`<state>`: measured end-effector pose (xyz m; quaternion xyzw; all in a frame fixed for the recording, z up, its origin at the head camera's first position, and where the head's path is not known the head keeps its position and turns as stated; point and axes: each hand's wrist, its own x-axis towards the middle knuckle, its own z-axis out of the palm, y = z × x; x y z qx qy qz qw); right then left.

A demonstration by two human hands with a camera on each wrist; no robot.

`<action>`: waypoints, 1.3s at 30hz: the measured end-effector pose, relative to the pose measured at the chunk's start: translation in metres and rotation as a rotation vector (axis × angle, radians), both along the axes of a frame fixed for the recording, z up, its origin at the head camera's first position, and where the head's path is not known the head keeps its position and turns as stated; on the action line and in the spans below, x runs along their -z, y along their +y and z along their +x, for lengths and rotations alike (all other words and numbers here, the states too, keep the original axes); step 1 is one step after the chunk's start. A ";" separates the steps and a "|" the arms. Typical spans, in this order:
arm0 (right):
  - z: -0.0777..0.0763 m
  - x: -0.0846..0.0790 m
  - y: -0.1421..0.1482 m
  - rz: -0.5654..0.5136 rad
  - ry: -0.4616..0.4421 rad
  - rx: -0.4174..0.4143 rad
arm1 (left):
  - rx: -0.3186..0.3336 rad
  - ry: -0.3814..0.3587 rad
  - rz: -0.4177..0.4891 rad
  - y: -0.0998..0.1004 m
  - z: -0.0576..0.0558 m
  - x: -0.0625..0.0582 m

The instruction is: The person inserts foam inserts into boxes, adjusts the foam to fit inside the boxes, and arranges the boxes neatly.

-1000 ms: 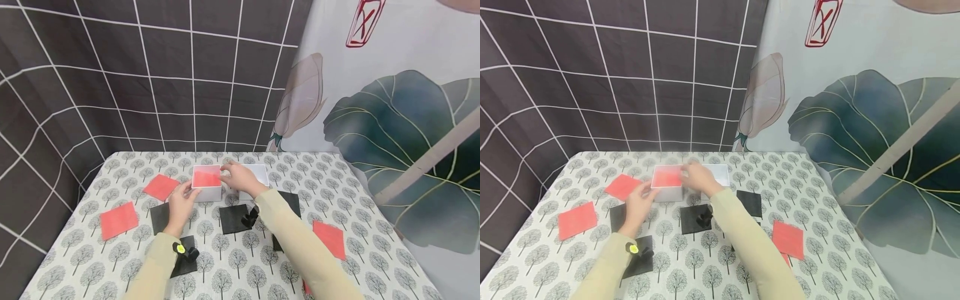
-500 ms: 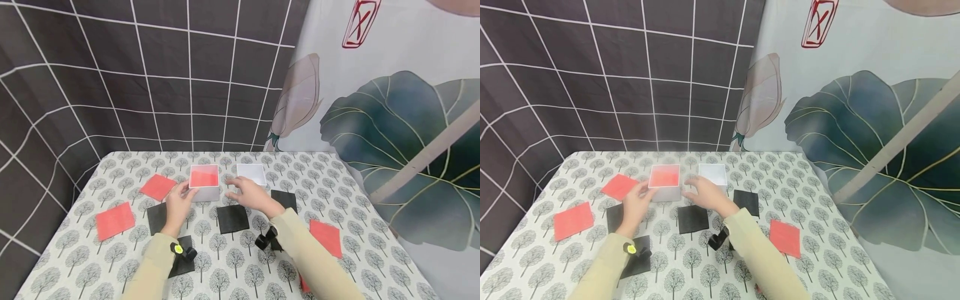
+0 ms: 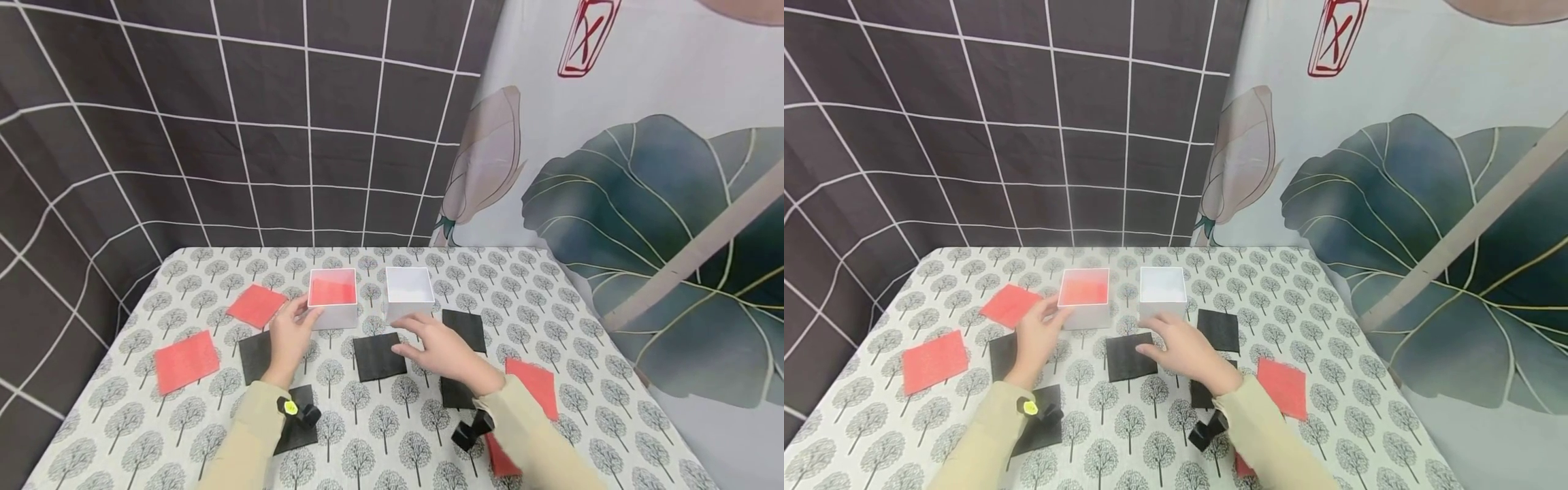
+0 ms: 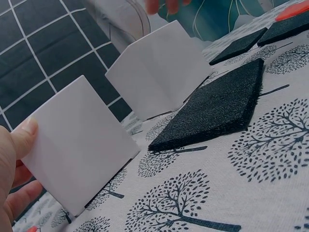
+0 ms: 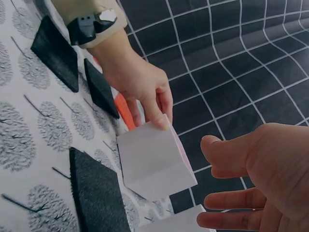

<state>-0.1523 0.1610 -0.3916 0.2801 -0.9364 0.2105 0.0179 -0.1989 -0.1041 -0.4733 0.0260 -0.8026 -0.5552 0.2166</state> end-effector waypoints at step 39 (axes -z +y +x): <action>0.110 0.034 0.138 0.095 0.041 0.133 | 0.000 0.017 -0.023 0.000 0.002 -0.001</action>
